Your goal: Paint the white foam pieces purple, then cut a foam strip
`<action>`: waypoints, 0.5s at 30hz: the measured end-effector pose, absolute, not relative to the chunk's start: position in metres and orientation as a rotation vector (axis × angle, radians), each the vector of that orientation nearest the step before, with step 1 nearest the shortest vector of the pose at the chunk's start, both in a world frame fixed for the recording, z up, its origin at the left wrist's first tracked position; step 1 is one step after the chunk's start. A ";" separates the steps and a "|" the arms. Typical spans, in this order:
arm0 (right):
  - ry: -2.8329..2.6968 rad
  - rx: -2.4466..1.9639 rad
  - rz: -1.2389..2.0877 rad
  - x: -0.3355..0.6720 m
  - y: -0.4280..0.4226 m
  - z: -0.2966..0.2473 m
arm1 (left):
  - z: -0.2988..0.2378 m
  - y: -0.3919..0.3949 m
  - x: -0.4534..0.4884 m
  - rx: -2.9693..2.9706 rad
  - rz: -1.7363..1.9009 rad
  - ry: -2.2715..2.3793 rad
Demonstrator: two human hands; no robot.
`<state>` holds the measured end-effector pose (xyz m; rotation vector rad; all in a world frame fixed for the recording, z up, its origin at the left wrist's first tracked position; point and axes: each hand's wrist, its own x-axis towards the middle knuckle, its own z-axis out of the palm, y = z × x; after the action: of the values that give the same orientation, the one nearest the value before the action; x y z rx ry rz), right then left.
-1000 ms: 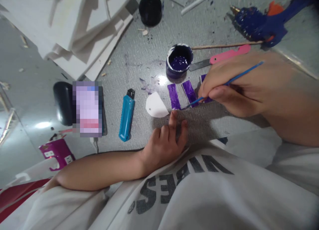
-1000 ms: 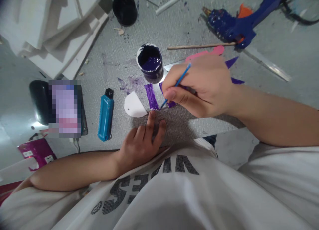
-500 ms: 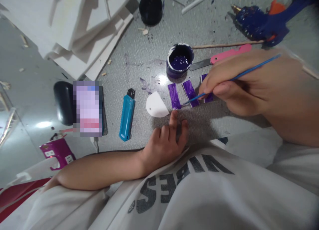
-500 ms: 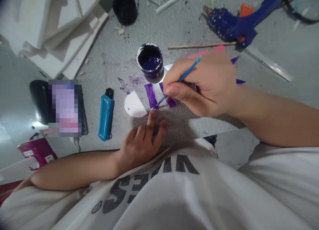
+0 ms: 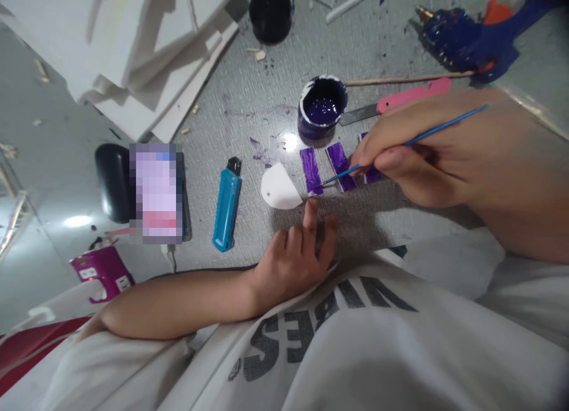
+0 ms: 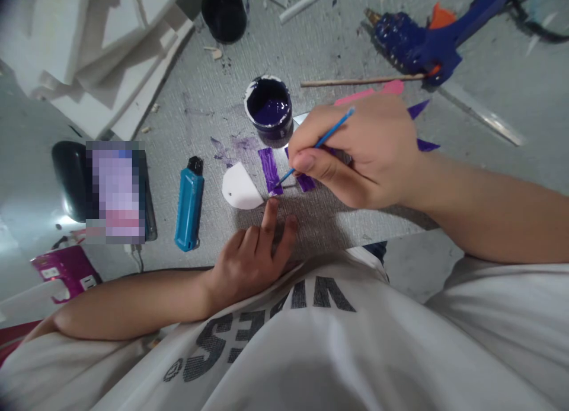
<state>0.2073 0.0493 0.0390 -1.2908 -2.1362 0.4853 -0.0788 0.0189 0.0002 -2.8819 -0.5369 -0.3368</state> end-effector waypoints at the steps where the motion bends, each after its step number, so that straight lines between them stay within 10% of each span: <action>1: -2.158 -1.260 0.504 0.208 0.050 0.038 | 0.001 0.019 -0.079 -2.888 -0.339 -0.534; 15: -2.217 -1.209 0.596 0.211 0.051 0.034 | -0.005 0.012 -0.084 -2.947 -0.311 -0.555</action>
<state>0.2115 0.0508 0.0337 -1.2092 -2.2170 0.5964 -0.0843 0.0121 -0.0046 -2.9472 -0.5545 -0.3110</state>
